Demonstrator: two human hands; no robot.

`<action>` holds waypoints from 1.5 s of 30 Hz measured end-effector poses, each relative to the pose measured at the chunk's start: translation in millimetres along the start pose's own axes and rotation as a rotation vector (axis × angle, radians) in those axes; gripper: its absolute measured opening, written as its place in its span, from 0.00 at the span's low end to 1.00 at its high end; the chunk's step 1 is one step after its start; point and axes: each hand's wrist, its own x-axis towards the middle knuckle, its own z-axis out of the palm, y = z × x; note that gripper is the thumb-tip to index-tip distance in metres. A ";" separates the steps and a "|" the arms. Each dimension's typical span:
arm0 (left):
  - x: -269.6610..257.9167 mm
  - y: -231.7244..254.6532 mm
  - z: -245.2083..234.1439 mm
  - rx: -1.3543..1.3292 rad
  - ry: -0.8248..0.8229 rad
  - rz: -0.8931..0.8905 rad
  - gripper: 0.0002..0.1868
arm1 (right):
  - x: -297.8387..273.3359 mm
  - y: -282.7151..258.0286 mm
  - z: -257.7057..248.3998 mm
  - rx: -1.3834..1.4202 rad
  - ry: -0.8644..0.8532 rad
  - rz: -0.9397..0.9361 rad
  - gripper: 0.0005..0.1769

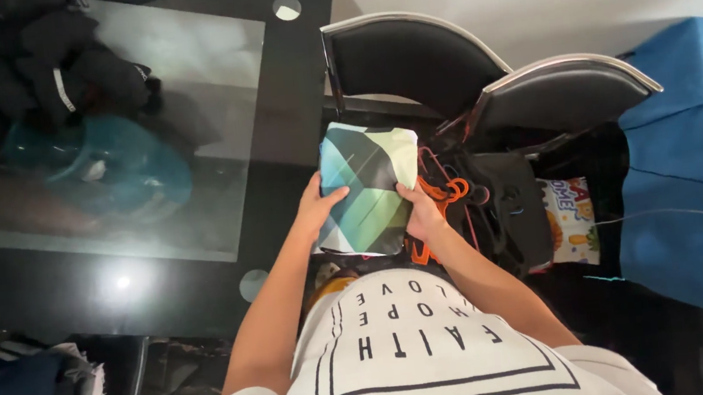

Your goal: Folding various items of laundry including shirts and socks on a dining table.

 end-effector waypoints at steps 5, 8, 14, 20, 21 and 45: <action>6.0 1.7 -6.9 -0.035 -0.071 0.101 0.36 | 9.4 -4.6 -9.3 -0.016 -0.044 -0.052 0.32; 9.5 -19.3 -16.3 0.083 -0.011 0.065 0.34 | 37.0 11.0 -46.5 -0.224 -0.022 -0.153 0.32; -11.7 -29.6 -5.3 0.404 0.174 0.079 0.31 | -19.2 -1.1 25.1 -1.419 0.330 -0.827 0.41; -17.4 -34.2 -4.4 0.423 0.229 0.087 0.31 | -18.5 13.7 66.0 -2.056 -0.034 -0.958 0.44; -19.6 -30.3 -3.1 0.394 0.203 -0.025 0.31 | -14.8 16.3 67.5 -2.094 -0.072 -0.881 0.44; -31.4 -24.1 12.9 0.612 0.346 0.140 0.27 | -26.9 16.8 25.5 -1.878 -0.109 -0.885 0.42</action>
